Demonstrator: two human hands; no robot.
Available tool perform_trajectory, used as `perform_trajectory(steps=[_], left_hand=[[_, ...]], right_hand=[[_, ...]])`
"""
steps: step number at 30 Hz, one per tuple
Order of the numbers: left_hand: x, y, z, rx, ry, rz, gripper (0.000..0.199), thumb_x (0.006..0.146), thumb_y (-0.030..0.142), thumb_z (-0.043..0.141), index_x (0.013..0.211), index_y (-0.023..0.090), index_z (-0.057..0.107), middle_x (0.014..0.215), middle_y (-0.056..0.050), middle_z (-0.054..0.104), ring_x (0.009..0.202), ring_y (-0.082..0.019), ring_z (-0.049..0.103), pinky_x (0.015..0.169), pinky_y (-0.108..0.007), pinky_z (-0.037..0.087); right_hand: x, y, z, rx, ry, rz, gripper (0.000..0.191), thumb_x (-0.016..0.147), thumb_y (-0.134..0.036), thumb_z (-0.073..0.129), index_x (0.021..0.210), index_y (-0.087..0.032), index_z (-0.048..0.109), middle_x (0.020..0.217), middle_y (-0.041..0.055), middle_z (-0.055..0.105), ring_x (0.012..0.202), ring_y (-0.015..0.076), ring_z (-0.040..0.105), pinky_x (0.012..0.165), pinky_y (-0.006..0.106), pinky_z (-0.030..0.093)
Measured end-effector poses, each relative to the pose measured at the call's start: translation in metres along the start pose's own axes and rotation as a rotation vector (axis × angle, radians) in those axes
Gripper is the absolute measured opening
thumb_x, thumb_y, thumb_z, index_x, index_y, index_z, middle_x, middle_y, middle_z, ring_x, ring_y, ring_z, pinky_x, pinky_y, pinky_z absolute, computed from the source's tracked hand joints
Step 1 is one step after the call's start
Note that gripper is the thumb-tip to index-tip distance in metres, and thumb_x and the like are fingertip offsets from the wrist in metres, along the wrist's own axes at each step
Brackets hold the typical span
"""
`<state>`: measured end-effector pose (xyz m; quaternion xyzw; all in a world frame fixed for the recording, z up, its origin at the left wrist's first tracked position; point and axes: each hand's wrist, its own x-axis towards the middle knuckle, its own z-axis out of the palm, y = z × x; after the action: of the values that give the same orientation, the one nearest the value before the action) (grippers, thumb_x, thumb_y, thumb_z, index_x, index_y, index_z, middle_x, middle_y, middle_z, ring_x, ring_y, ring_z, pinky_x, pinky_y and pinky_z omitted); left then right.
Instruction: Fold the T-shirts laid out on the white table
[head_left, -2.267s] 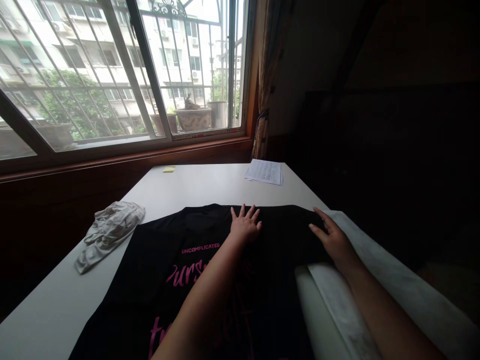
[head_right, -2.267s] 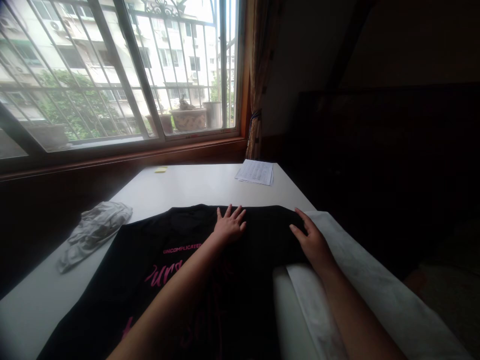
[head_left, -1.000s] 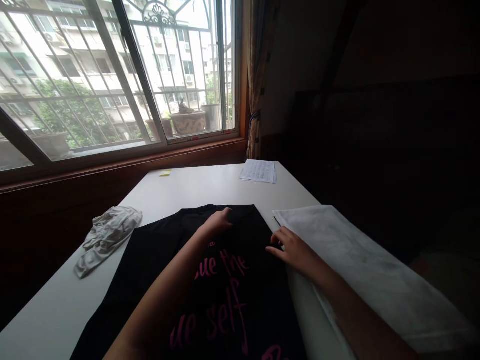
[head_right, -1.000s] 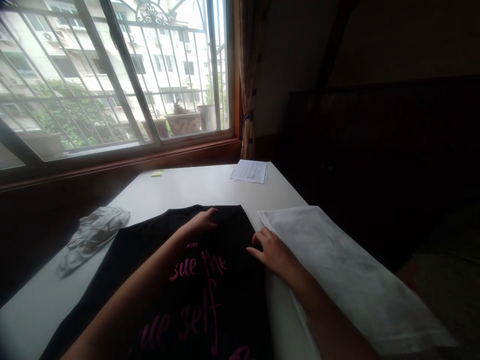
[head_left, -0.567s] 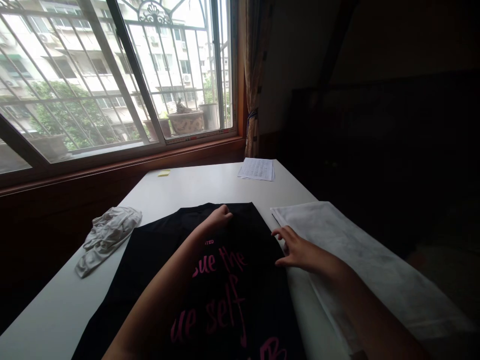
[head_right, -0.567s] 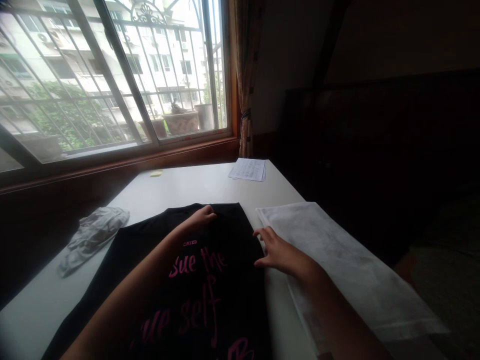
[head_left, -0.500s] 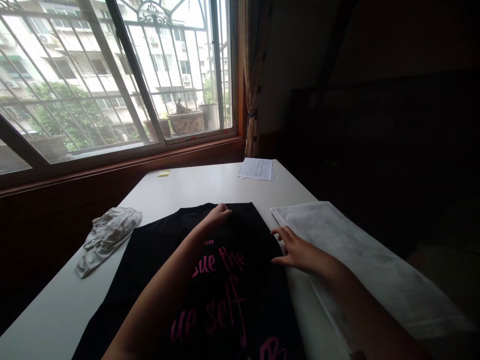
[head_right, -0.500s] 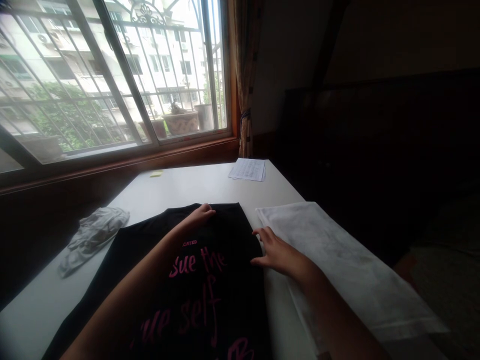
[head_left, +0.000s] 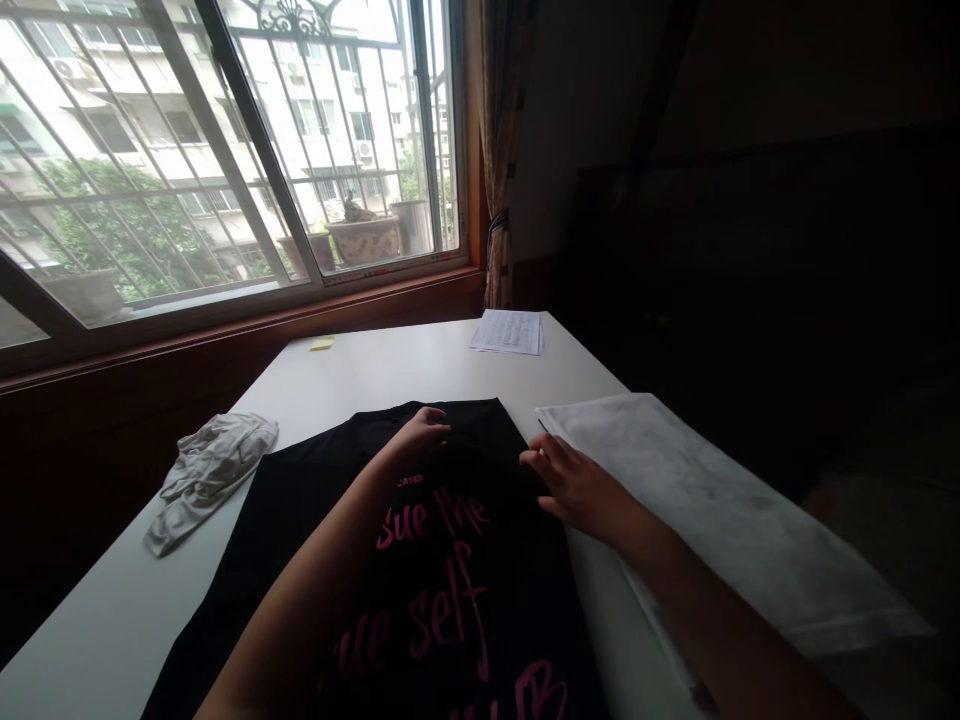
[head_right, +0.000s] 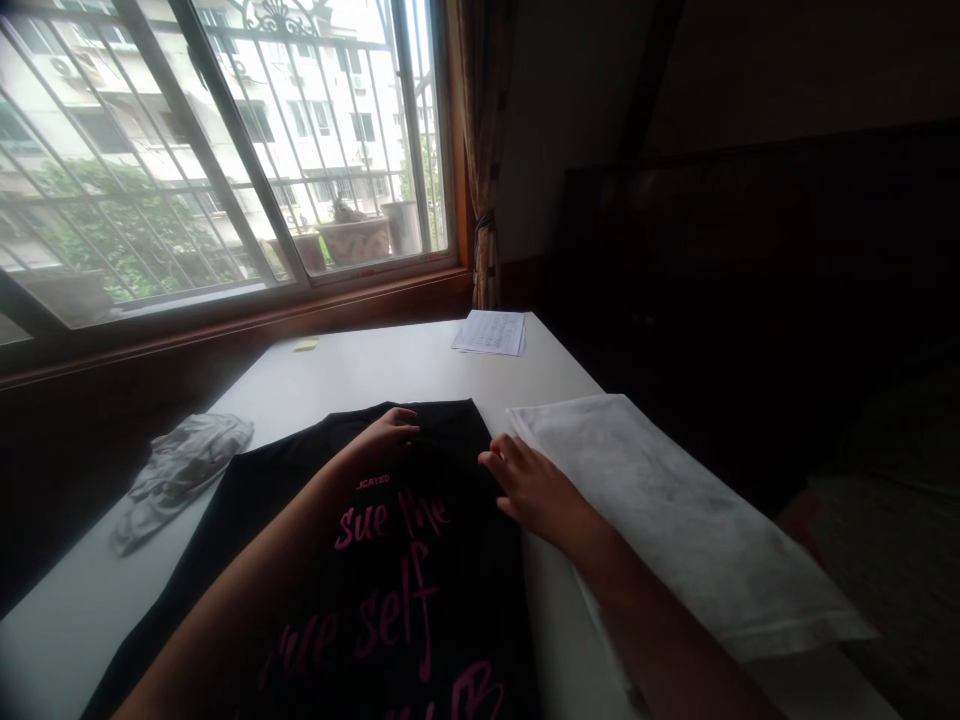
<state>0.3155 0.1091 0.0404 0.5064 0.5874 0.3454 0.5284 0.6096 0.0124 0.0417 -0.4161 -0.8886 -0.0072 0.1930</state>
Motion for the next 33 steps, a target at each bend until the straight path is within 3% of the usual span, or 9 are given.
perform_trajectory(steps=[4, 9, 14, 19, 23, 27, 30, 33], left_hand=[[0.003, 0.001, 0.002, -0.029, -0.02, 0.007, 0.042, 0.081, 0.023, 0.079, 0.118, 0.018, 0.058, 0.106, -0.007, 0.063, 0.084, -0.015, 0.065, 0.072, -0.025, 0.058], [0.009, -0.004, 0.001, 0.02, -0.041, 0.029, 0.035, 0.085, 0.018, 0.072, 0.117, 0.017, 0.057, 0.113, -0.01, 0.063, 0.088, -0.016, 0.066, 0.072, -0.025, 0.058], [0.011, -0.009, -0.003, 0.171, -0.067, 0.076, 0.037, 0.083, 0.017, 0.069, 0.118, 0.017, 0.058, 0.113, -0.01, 0.066, 0.089, -0.018, 0.067, 0.066, -0.024, 0.056], [0.008, -0.008, -0.009, 0.39, -0.112, 0.179, 0.041, 0.078, 0.013, 0.067, 0.118, 0.02, 0.063, 0.112, -0.007, 0.069, 0.084, -0.017, 0.068, 0.068, -0.026, 0.055], [0.004, -0.003, -0.013, 0.589, -0.095, 0.32, 0.045, 0.074, 0.009, 0.063, 0.117, 0.021, 0.067, 0.111, -0.007, 0.068, 0.094, -0.021, 0.067, 0.081, -0.032, 0.056], [-0.003, -0.001, -0.009, 0.789, -0.038, 0.464, 0.051, 0.071, 0.006, 0.062, 0.119, 0.023, 0.068, 0.123, -0.009, 0.062, 0.11, -0.027, 0.061, 0.099, -0.041, 0.052], [-0.006, 0.0, 0.002, 0.897, -0.023, 0.563, 0.052, 0.074, 0.005, 0.059, 0.122, 0.025, 0.068, 0.134, -0.009, 0.059, 0.125, -0.03, 0.055, 0.109, -0.045, 0.046], [-0.004, 0.0, 0.022, 0.966, -0.05, 0.662, 0.049, 0.084, 0.009, 0.055, 0.13, 0.025, 0.065, 0.147, -0.007, 0.054, 0.14, -0.028, 0.045, 0.12, -0.046, 0.035]], right_hand=[[0.005, -0.014, 0.002, -0.074, 0.022, -0.164, 0.048, 0.077, -0.002, 0.06, 0.119, -0.025, 0.058, 0.123, 0.0088, 0.056, 0.109, 0.0272, 0.055, 0.09, 0.042, 0.052], [0.008, -0.025, 0.005, -0.111, -0.047, -0.212, 0.037, 0.083, -0.008, 0.062, 0.116, -0.023, 0.064, 0.124, 0.0086, 0.059, 0.108, 0.027, 0.054, 0.092, 0.043, 0.048], [0.009, -0.03, 0.014, -0.132, -0.082, -0.197, 0.057, 0.081, -0.005, 0.06, 0.134, -0.024, 0.057, 0.133, 0.0093, 0.058, 0.112, 0.0279, 0.052, 0.092, 0.043, 0.045], [0.013, -0.036, 0.012, -0.102, -0.152, -0.23, 0.015, 0.088, -0.013, 0.058, 0.1, -0.02, 0.066, 0.102, 0.007, 0.064, 0.093, 0.0231, 0.054, 0.081, 0.037, 0.043], [0.013, -0.039, 0.003, 0.011, -0.073, -0.176, 0.009, 0.089, -0.015, 0.057, 0.094, -0.018, 0.064, 0.096, 0.0071, 0.062, 0.089, 0.0209, 0.053, 0.08, 0.034, 0.042], [0.011, -0.036, 0.0, 0.116, -0.15, -0.176, 0.006, 0.09, -0.02, 0.059, 0.091, -0.019, 0.065, 0.093, 0.0053, 0.063, 0.085, 0.0189, 0.055, 0.075, 0.031, 0.042], [0.008, -0.032, 0.001, 0.208, -0.211, -0.182, 0.012, 0.094, -0.029, 0.06, 0.09, -0.02, 0.067, 0.09, 0.0039, 0.064, 0.082, 0.0175, 0.058, 0.072, 0.029, 0.042], [0.007, -0.028, -0.001, 0.248, -0.166, -0.13, 0.022, 0.1, -0.03, 0.052, 0.089, -0.02, 0.068, 0.088, 0.0038, 0.065, 0.079, 0.0161, 0.059, 0.072, 0.028, 0.043]])
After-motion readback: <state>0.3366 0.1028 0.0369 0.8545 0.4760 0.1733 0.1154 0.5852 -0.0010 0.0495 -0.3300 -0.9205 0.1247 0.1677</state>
